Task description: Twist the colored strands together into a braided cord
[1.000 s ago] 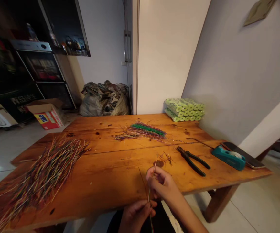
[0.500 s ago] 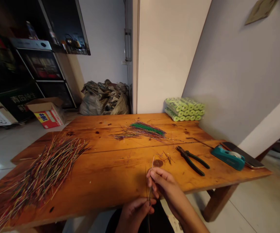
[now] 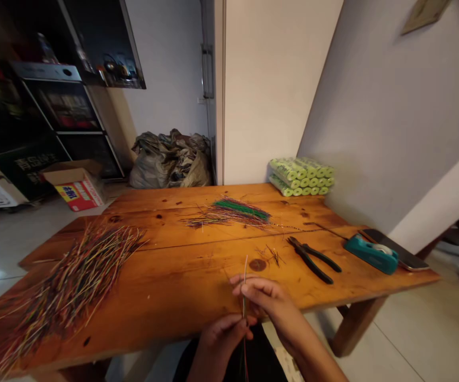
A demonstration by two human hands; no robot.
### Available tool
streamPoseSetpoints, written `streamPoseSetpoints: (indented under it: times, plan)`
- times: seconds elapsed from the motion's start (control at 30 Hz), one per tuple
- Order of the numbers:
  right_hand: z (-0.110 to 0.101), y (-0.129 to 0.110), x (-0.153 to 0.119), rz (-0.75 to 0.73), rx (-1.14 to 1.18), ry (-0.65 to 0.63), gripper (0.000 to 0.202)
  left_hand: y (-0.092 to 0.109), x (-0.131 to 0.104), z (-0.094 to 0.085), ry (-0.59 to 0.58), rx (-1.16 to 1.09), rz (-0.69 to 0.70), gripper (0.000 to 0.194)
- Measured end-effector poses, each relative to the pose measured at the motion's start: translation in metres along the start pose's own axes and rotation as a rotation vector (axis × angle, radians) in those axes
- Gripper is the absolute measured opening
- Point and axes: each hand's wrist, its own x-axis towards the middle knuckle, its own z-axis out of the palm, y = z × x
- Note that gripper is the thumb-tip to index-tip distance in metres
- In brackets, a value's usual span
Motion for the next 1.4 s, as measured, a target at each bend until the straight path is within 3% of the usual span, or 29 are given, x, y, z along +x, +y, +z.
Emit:
streamPoseSetpoints:
  times: [0.17,0.3,0.43,0.57,0.67,0.8,0.87,0.97,1.1,1.4]
  plan:
    - [0.002,0.012,-0.005,0.056,0.080,0.007,0.023,-0.010,-0.002,-0.003,0.049,0.007,-0.011,0.037]
    - [-0.002,0.026,-0.010,0.017,0.209,0.028,0.045,-0.009,-0.006,-0.005,0.113,-0.035,-0.006,0.035]
    - [-0.005,0.037,-0.015,0.054,0.137,-0.053,0.017,-0.007,-0.007,-0.008,0.029,0.004,-0.027,0.032]
    - [-0.003,0.043,-0.015,0.049,0.102,0.021,0.018,-0.007,-0.007,-0.009,-0.065,0.065,-0.034,0.029]
    - [-0.015,0.045,-0.010,-0.072,-0.141,0.046,0.018,-0.007,-0.007,-0.010,-0.029,0.107,-0.026,0.031]
    - [-0.062,0.047,-0.003,-0.411,-0.912,0.311,0.030,-0.011,-0.006,-0.013,0.105,0.077,-0.044,0.036]
    - [-0.087,0.049,-0.002,-0.432,-1.239,0.370,0.034,-0.014,-0.005,-0.013,0.135,0.038,-0.041,0.038]
    - [-0.104,0.052,-0.004,-0.417,-1.532,0.333,0.035,-0.019,-0.003,-0.009,0.151,-0.015,-0.050,0.038]
    - [-0.099,0.059,-0.008,-0.432,-1.652,0.253,0.039,-0.021,-0.002,-0.005,0.163,-0.060,-0.074,0.035]
    - [-0.090,0.079,-0.023,-0.595,-1.680,0.169,0.045,-0.012,-0.001,-0.007,0.243,-0.318,-0.065,0.019]
